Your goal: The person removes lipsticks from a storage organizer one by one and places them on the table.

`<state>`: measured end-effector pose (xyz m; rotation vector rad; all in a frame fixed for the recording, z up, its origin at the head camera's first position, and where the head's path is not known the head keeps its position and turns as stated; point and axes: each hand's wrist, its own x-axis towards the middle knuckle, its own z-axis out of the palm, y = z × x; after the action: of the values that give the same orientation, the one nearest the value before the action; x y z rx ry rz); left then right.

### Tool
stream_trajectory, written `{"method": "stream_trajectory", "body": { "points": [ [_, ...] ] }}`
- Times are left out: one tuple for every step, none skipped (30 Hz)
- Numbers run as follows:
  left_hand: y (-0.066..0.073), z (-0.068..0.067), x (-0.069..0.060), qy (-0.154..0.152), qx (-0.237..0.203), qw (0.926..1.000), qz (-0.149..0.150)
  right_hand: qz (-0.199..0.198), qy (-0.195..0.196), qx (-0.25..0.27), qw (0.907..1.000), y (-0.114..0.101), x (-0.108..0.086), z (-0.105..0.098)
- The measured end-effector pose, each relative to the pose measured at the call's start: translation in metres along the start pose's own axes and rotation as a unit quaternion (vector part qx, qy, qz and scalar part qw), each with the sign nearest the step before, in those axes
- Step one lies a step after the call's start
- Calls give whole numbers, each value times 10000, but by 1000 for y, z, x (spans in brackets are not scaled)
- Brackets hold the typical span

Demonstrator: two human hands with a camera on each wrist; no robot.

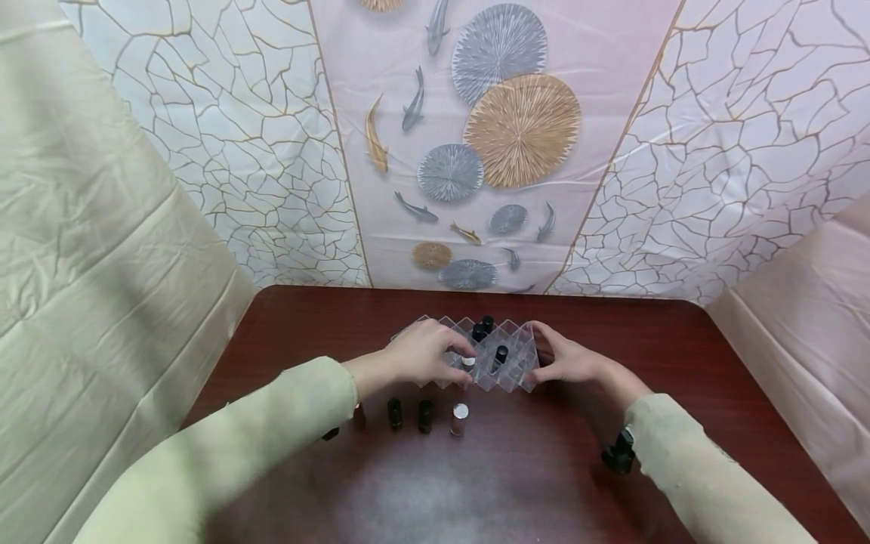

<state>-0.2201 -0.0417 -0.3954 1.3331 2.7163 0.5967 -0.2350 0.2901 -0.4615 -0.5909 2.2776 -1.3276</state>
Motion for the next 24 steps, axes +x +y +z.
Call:
{"method": "stream_trajectory", "body": {
  "points": [
    [-1,0,2,-25,8,10000,-3,21,8,-21,10000,0,0,0],
    [-3,0,4,-45,13,10000,14,37,18,-28,10000,0,0,0],
    [-4,0,6,-66,54,10000,49,60,30,-17,10000,0,0,0],
    [-5,0,7,-81,99,9999,73,46,31,-26,10000,0,0,0],
    [-7,0,9,-101,130,9998,98,48,39,-9,10000,0,0,1],
    [-8,0,10,-110,185,9997,139,13,45,11,10000,1,0,1],
    [-10,0,12,-123,237,9995,176,-22,51,40,10000,2,0,1],
    [-11,0,13,-142,284,9993,206,-69,48,60,9999,3,1,1],
    [-13,0,14,-164,328,9990,238,-119,43,70,9999,4,1,1],
    [-14,0,15,-183,356,9989,256,-151,44,91,9998,5,1,1],
    [-15,-1,16,-201,386,9987,276,-175,47,113,9998,6,2,1],
    [-16,-1,17,-217,412,9985,294,-196,49,130,9997,6,2,1],
    [-17,-1,18,-236,430,9983,305,-203,46,126,9997,7,2,1],
    [-18,-1,18,-259,437,9982,310,-213,40,115,9997,7,2,1],
    [-19,-1,19,-273,433,9982,325,-213,42,111,9997,7,2,1],
    [-20,-1,20,-295,436,9981,321,-204,43,102,9997,7,2,0],
    [-21,-1,20,-316,430,9980,325,-203,40,90,9997,7,2,0],
    [-21,-1,21,-331,435,9980,330,-201,39,77,9998,7,2,0],
    [-21,-1,21,-347,441,9979,329,-195,36,74,9998,7,2,0],
    [-21,-1,22,-359,438,9979,327,-188,37,63,9998,7,2,0],
    [-21,0,22,-365,458,9977,327,-176,40,61,9998,7,2,0],
    [-21,0,22,-383,476,9977,310,-168,37,48,9998,7,2,0],
    [-22,0,22,-389,488,9976,300,-166,33,41,9998,7,2,0],
    [-21,1,23,-401,499,9975,283,-157,34,40,9999,6,2,0]
  ]
}}
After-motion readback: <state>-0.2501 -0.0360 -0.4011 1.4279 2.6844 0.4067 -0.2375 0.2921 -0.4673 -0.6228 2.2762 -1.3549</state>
